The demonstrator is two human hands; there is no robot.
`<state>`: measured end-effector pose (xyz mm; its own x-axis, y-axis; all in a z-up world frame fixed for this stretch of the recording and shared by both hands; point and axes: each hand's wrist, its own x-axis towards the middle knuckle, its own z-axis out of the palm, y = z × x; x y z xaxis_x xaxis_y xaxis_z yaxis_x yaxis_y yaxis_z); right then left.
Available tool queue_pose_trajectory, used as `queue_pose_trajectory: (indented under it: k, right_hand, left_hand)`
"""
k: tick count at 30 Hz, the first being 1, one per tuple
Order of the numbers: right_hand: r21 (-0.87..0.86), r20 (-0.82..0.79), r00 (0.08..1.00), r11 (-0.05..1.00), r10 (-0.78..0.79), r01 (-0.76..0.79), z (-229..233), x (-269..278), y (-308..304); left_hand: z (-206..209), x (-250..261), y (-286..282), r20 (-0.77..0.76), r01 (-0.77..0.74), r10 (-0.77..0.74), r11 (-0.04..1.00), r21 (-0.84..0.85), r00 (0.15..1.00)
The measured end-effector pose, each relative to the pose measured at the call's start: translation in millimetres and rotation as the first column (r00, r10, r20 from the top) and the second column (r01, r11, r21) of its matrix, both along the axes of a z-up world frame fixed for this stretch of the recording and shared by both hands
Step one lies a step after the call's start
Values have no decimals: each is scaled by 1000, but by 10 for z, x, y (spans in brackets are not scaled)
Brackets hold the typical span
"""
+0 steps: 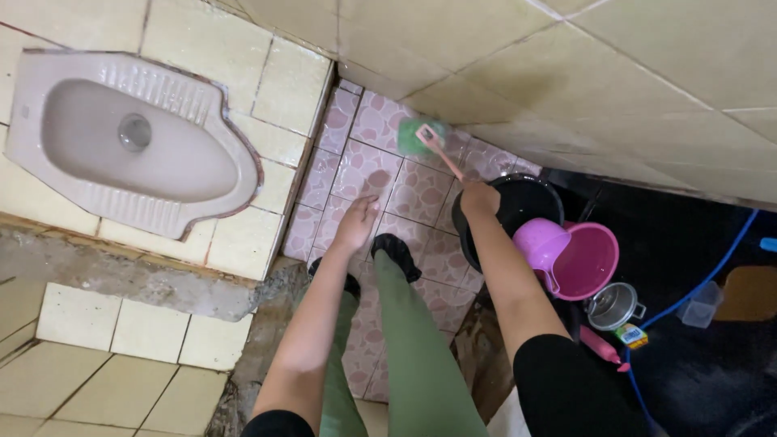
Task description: The person cleans the bathroom floor and walls with a brush and a green sponge before scrubbing the squat toilet. They finish by pouring water from a pink scoop to rinse the surfaces.
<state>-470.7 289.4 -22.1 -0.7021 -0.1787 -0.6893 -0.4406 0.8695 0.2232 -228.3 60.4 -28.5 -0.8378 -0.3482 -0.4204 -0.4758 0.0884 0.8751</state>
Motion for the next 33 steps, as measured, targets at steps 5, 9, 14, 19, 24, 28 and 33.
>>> queue_pose_trajectory:
  k: [5,9,14,19,24,28,33]
  right_hand:
    - [29,78,992,994,-104,102,210,92,-69]
    - [0,77,986,989,-147,147,313,158,-113]
    - [-82,78,983,982,-164,170,834,383,-205]
    - [-255,117,993,965,-30,59,1433,837,-321]
    - [-379,176,924,889,340,-255,1659,1146,-891]
    - [-454,250,815,807,522,-378,1672,1414,-1521]
    - [-248,318,726,792,610,-557,1180,1819,-2195]
  left_hand:
    - [15,165,54,117,-7,6,1000,13,993]
    - [-91,307,46,80,-50,48,998,27,996]
    - [-83,553,-43,1,-124,124,992,-8,992]
    - [420,729,-261,133,-312,306,950,30,943]
    - [975,962,-350,-110,-526,515,836,-153,850]
    - [1337,1185,-312,-108,-718,713,669,-195,693]
    - [1500,1665,-167,-131,-829,835,487,-274,534]
